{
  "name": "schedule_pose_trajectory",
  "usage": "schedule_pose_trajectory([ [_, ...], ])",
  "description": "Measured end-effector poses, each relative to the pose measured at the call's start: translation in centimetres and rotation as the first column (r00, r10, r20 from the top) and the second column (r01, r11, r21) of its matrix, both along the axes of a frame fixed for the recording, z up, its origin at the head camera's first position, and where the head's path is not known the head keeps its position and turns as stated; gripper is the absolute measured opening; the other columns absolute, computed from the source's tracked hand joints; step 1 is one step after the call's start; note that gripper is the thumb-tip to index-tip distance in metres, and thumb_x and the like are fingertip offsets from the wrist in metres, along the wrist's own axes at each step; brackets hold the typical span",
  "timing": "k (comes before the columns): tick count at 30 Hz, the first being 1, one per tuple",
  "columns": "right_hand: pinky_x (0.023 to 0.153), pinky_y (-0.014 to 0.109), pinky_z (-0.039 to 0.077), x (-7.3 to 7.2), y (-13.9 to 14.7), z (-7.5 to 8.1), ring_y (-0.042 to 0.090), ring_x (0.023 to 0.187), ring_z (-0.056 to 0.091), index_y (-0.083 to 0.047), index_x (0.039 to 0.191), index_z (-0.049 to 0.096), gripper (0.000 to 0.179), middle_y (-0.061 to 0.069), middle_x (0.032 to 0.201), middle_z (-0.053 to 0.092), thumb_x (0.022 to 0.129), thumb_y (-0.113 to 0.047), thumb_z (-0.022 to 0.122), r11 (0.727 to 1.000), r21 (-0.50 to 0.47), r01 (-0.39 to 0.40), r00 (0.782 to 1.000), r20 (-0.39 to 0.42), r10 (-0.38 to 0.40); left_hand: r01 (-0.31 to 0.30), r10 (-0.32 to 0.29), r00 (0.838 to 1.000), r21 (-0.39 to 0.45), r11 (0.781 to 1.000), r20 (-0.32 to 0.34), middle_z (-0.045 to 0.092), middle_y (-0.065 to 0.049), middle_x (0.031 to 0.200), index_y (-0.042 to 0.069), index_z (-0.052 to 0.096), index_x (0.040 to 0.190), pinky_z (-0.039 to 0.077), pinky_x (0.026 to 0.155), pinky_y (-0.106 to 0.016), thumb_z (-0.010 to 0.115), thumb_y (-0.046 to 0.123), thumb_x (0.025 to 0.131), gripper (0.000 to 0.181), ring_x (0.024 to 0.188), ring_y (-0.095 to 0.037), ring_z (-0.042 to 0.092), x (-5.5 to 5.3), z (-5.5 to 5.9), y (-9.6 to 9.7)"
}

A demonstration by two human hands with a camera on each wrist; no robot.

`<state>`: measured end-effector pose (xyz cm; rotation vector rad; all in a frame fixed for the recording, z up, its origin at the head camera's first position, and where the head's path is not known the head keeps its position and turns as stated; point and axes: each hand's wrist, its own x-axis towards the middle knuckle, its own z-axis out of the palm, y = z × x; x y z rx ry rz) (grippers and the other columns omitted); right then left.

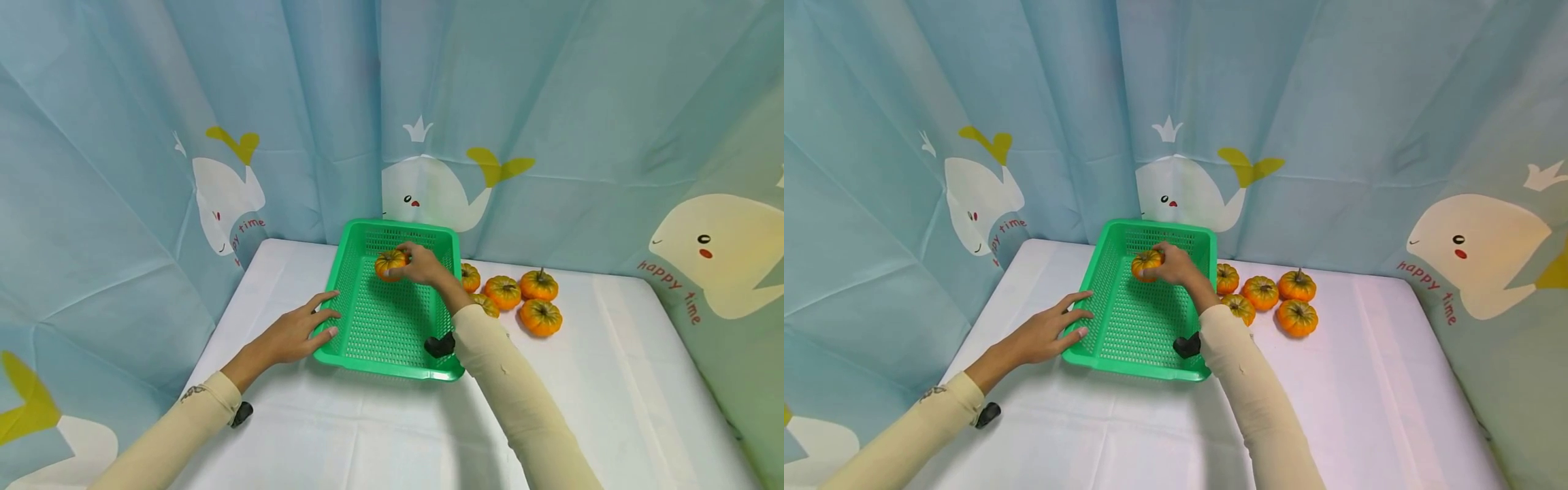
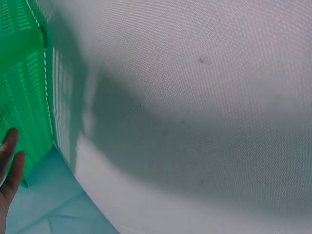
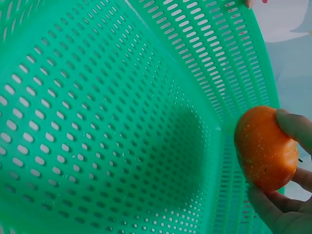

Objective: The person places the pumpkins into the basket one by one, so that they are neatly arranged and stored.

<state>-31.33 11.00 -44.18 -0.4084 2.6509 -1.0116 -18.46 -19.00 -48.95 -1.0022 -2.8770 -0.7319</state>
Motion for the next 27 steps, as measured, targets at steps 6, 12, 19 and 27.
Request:
schedule_pose_trajectory([
  [6, 0.1, 0.048, 0.049, -0.4, -0.7, -0.3, 0.037, 0.121, 0.055, -0.006, 0.149, 0.044, 0.068, 0.023, 0.138, 0.053, 0.092, -0.031, 0.073, 0.999, 0.042, -0.001, 0.999, 0.036, 0.0, 0.0, 0.0, 1.0, -0.004, 1.0, 0.004, 0.031, -0.006, 0.162, 0.013, 0.064, 0.132, 0.055, 0.087, -0.046, 0.052, 0.039, 0.104, 0.04, 0.115, -0.027, 0.066, 0.0, 0.1, 0.0],
  [12, 0.1, 0.048, 0.049, -0.6, -0.9, -1.2, 0.037, 0.121, 0.056, -0.005, 0.148, 0.044, 0.068, 0.024, 0.136, 0.054, 0.093, -0.032, 0.073, 0.997, 0.08, -0.002, 0.999, 0.043, -0.002, -0.001, 0.0, 1.0, -0.007, 1.0, -0.011, 0.032, -0.007, 0.162, 0.013, 0.064, 0.131, 0.055, 0.087, -0.047, 0.053, 0.038, 0.104, 0.039, 0.116, -0.028, 0.065, 0.1, 0.2, 0.1],
  [19, 0.101, 0.049, 0.048, -0.8, -1.2, -2.4, 0.039, 0.124, 0.055, -0.002, 0.148, 0.043, 0.068, 0.025, 0.138, 0.054, 0.093, -0.028, 0.073, 0.997, 0.08, 0.02, 0.998, 0.053, -0.024, 0.001, -0.001, 1.0, -0.004, 1.0, -0.025, 0.033, -0.008, 0.161, 0.012, 0.064, 0.131, 0.055, 0.086, -0.047, 0.053, 0.037, 0.104, 0.039, 0.114, -0.028, 0.066, 0.1, 0.1, 0.1],
  [27, 0.102, 0.048, 0.047, -1.1, -1.4, -3.3, 0.038, 0.124, 0.053, 0.0, 0.149, 0.04, 0.071, 0.025, 0.14, 0.051, 0.093, -0.027, 0.073, 0.997, 0.058, 0.047, 0.995, 0.086, -0.051, -0.006, 0.006, 1.0, -0.017, 1.0, -0.02, 0.033, -0.007, 0.161, 0.012, 0.064, 0.131, 0.055, 0.087, -0.047, 0.052, 0.039, 0.104, 0.04, 0.117, -0.028, 0.065, 0.0, 0.1, 0.1],
])
